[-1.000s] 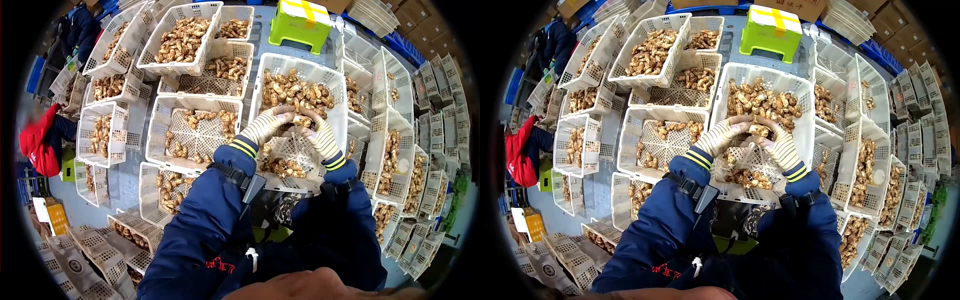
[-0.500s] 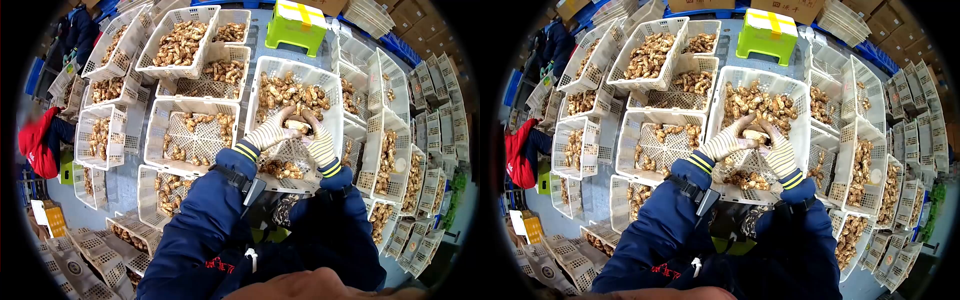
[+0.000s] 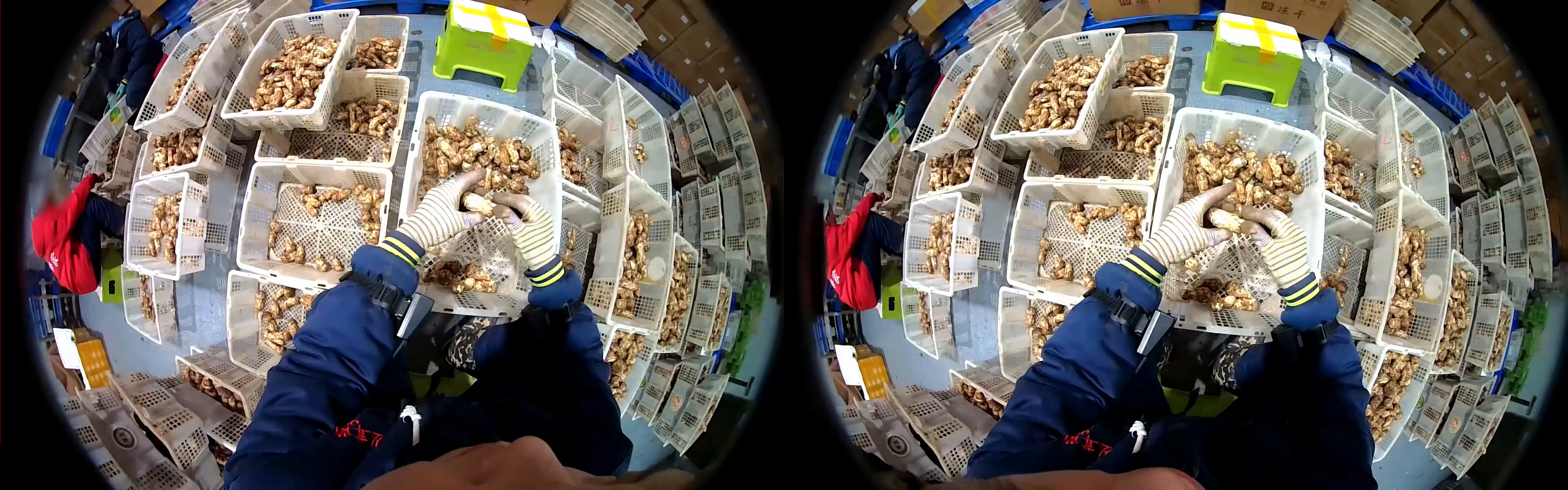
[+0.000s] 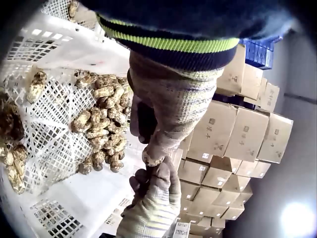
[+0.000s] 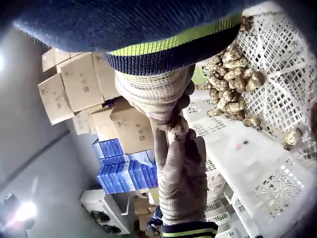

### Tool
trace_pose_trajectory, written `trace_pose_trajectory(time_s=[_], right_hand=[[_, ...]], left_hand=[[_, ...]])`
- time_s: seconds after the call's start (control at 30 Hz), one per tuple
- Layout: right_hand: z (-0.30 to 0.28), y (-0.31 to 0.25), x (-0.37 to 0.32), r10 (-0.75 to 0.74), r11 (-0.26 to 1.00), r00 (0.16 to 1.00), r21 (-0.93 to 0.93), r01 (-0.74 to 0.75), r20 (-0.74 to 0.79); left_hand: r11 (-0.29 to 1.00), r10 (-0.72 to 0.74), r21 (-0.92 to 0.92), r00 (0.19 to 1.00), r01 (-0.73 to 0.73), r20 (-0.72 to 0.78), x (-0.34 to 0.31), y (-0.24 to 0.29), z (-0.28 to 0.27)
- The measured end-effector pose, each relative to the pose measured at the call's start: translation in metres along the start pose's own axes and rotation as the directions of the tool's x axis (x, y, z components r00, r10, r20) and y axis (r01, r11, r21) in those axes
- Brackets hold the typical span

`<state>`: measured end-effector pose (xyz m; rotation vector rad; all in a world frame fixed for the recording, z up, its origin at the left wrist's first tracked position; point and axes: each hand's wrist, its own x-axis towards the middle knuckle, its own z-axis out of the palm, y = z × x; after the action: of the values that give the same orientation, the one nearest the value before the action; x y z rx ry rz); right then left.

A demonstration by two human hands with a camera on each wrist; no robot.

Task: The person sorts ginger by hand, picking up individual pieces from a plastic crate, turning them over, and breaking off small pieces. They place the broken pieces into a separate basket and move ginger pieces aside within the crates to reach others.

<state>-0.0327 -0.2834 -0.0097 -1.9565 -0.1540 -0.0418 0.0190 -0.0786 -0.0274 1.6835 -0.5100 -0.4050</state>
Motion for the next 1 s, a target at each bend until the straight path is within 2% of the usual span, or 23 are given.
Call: trace_pose_trajectory(time_s=[0.03,0.13,0.23,0.27,0.3,0.33,0.4,0.43,0.47,0.5,0.53,0.6,0.67,0.7,0.73,0.8,0.87,0.9,1.0], right_hand=[[0.000,-0.003,-0.001,-0.039,0.999,0.999,-0.015,0.039,-0.003],[0.003,-0.005,-0.002,0.117,0.988,0.993,0.100,-0.113,-0.030],[-0.001,-0.004,0.000,0.140,0.959,0.990,0.246,-0.139,0.015],[-0.009,-0.008,-0.002,0.224,0.889,0.962,0.370,-0.268,0.157],[-0.020,-0.020,-0.001,0.172,0.918,0.886,0.256,-0.303,0.431],[-0.030,-0.033,-0.001,0.137,0.944,0.729,0.136,-0.302,0.671],[-0.031,-0.055,-0.004,0.075,0.970,0.392,0.023,-0.240,0.917],[-0.027,-0.069,-0.007,0.209,0.952,0.336,-0.112,-0.285,0.919],[-0.026,-0.069,-0.006,0.233,0.943,0.376,-0.115,-0.312,0.897],[-0.026,-0.068,-0.004,0.259,0.933,0.414,-0.116,-0.340,0.873],[-0.026,-0.069,-0.003,0.285,0.924,0.451,-0.117,-0.364,0.846],[-0.026,-0.073,-0.002,0.305,0.935,0.591,-0.118,-0.333,0.747],[-0.027,-0.076,-0.004,0.140,0.957,0.441,-0.007,-0.290,0.887],[-0.029,-0.082,-0.007,0.229,0.935,0.279,-0.132,-0.329,0.933],[-0.022,-0.075,-0.016,0.003,0.961,0.224,0.059,-0.271,0.975],[0.016,-0.084,-0.029,-0.203,0.979,0.031,0.204,-0.024,0.979],[0.048,-0.058,-0.055,-0.347,0.937,-0.027,0.347,0.033,0.938],[0.058,-0.061,-0.058,-0.039,0.997,-0.182,0.026,-0.072,0.982],[0.053,-0.067,-0.050,0.106,0.991,-0.152,-0.117,-0.068,0.983]], left_hand=[[0.999,-0.031,-0.009,0.999,0.031,0.012,0.000,0.002,0.000],[1.000,-0.017,-0.011,1.000,0.017,-0.018,-0.001,0.004,0.001],[0.996,-0.080,-0.050,0.997,0.079,-0.020,-0.002,0.005,0.000],[0.996,-0.084,-0.042,0.996,0.083,-0.033,-0.001,0.005,-0.002],[0.996,-0.088,-0.033,0.995,0.086,-0.046,0.000,0.004,-0.004],[0.996,-0.091,-0.026,0.994,0.090,-0.058,0.000,0.004,-0.006],[0.936,-0.194,-0.300,0.981,0.186,0.001,-0.001,0.005,-0.010],[0.871,-0.234,-0.436,0.971,0.227,0.040,-0.004,0.007,-0.011],[0.784,-0.268,-0.559,0.960,0.268,0.084,-0.006,0.009,-0.011],[0.866,-0.234,-0.444,0.971,0.228,0.043,-0.007,0.014,-0.010],[0.893,-0.192,-0.408,0.981,0.190,0.036,-0.007,0.011,-0.010],[0.936,-0.105,-0.335,0.994,0.107,0.025,-0.007,0.009,-0.009],[0.961,-0.087,-0.261,0.996,0.089,0.019,-0.006,0.010,-0.011],[0.963,-0.101,-0.250,0.995,0.103,0.024,-0.006,0.011,-0.011],[0.964,-0.115,-0.238,0.993,0.119,0.031,-0.005,0.011,-0.012],[0.938,-0.178,-0.295,0.983,0.184,0.046,-0.004,0.007,-0.011],[0.920,-0.224,-0.317,0.973,0.232,0.062,-0.004,0.009,-0.012],[0.948,-0.231,-0.222,0.973,0.229,0.018,-0.004,0.008,-0.012],[0.966,-0.257,-0.001,0.964,0.257,-0.068,-0.001,0.006,-0.012]])
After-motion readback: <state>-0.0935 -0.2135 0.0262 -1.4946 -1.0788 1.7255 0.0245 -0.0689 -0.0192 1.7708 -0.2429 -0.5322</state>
